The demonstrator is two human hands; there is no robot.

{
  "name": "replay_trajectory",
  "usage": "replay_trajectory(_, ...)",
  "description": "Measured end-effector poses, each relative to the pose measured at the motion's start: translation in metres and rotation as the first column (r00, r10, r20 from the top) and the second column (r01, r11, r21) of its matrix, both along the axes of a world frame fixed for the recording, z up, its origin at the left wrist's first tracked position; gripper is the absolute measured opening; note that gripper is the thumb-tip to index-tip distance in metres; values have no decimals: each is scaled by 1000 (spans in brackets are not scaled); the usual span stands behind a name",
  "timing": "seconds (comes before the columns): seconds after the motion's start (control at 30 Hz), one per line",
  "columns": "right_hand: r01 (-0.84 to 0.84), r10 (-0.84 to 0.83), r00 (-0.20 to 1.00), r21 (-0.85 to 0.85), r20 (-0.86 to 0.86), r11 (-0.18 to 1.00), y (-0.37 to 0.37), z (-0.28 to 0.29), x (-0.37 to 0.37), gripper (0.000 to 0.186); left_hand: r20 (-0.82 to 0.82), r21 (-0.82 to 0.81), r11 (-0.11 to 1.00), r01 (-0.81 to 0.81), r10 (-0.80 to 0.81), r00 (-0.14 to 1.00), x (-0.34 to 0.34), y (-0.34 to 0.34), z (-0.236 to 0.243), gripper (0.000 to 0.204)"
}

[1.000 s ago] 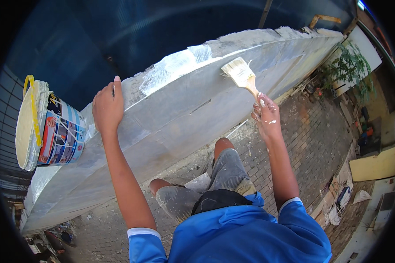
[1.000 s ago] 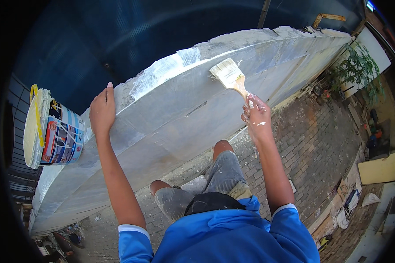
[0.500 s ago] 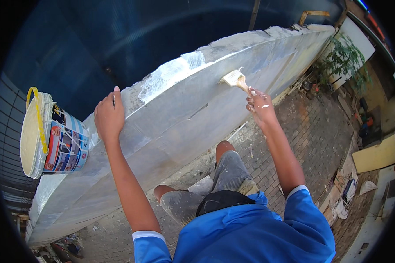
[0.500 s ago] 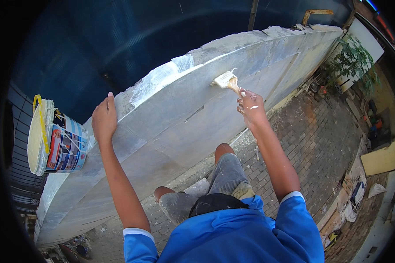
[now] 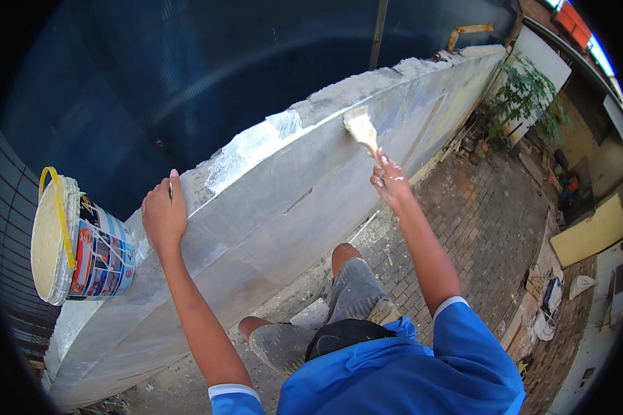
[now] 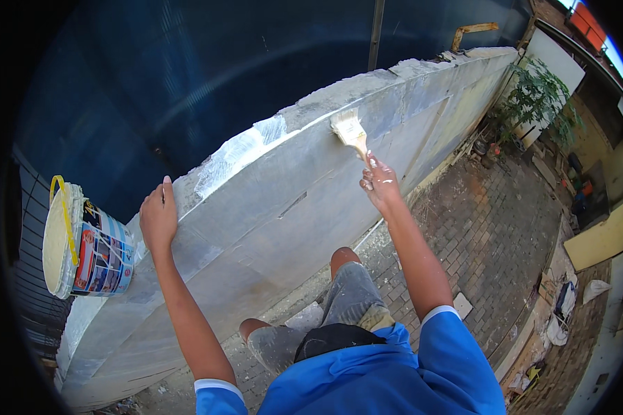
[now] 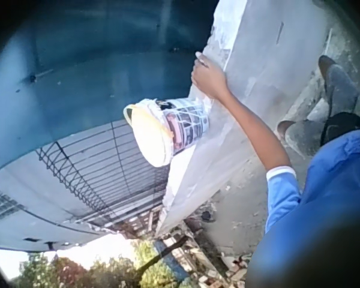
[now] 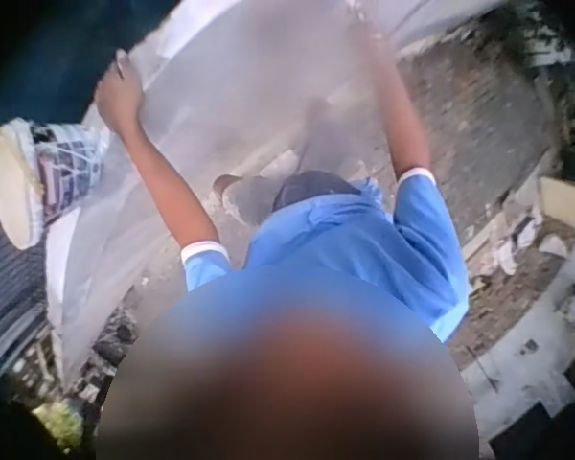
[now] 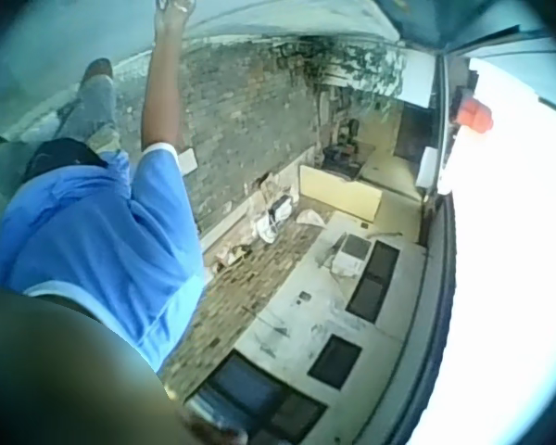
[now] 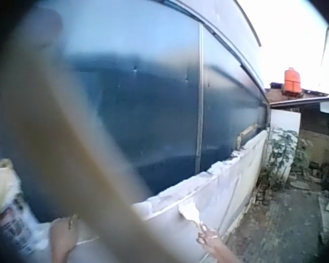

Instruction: The person paints a concrete wall with white paint using a brush, dipping the brush into a paint bucket and applying the paint to the wall in strokes.

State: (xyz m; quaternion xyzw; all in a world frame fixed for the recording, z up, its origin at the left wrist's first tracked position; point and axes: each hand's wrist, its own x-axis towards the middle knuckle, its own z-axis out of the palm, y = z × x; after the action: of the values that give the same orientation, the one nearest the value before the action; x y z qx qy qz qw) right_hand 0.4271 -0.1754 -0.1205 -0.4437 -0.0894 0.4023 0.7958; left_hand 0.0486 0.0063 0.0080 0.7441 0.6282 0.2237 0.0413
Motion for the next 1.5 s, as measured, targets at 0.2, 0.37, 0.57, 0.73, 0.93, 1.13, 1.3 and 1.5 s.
replay_trajectory(0.2,-71,58,996,-229,-64,971,-21,-71,-3,34,-14,100,994,33,-32,999,-5,6,-8,61)
replay_trajectory(0.37,62,-47,998,-476,44,877,-42,-81,31,30,-9,11,999,47,-47,999,0,1,0,59)
replay_trajectory(0.57,159,43,910,-442,413,883,-3,34,83,27,-6,27,999,31,-31,1000,-1,0,-2,59)
replay_trajectory(0.73,30,29,928,-152,370,988,-28,106,93,28,1,21,1000,13,-13,1000,4,-3,2,59)
replay_trajectory(0.93,34,1,995,-345,101,938,-5,-18,54,34,2,47,999,14,-14,1000,-1,2,-3,60)
replay_trajectory(1.13,61,44,984,-567,170,822,-32,-148,30,30,2,58,998,31,-31,1000,1,1,-3,59)
replay_trajectory(1.3,223,18,927,-590,375,776,-26,-111,47,29,6,54,998,20,-21,1000,3,-1,-3,59)
replay_trajectory(1.5,189,-61,924,-313,376,931,-9,31,60,32,-3,48,999,20,-20,1000,1,4,-6,62)
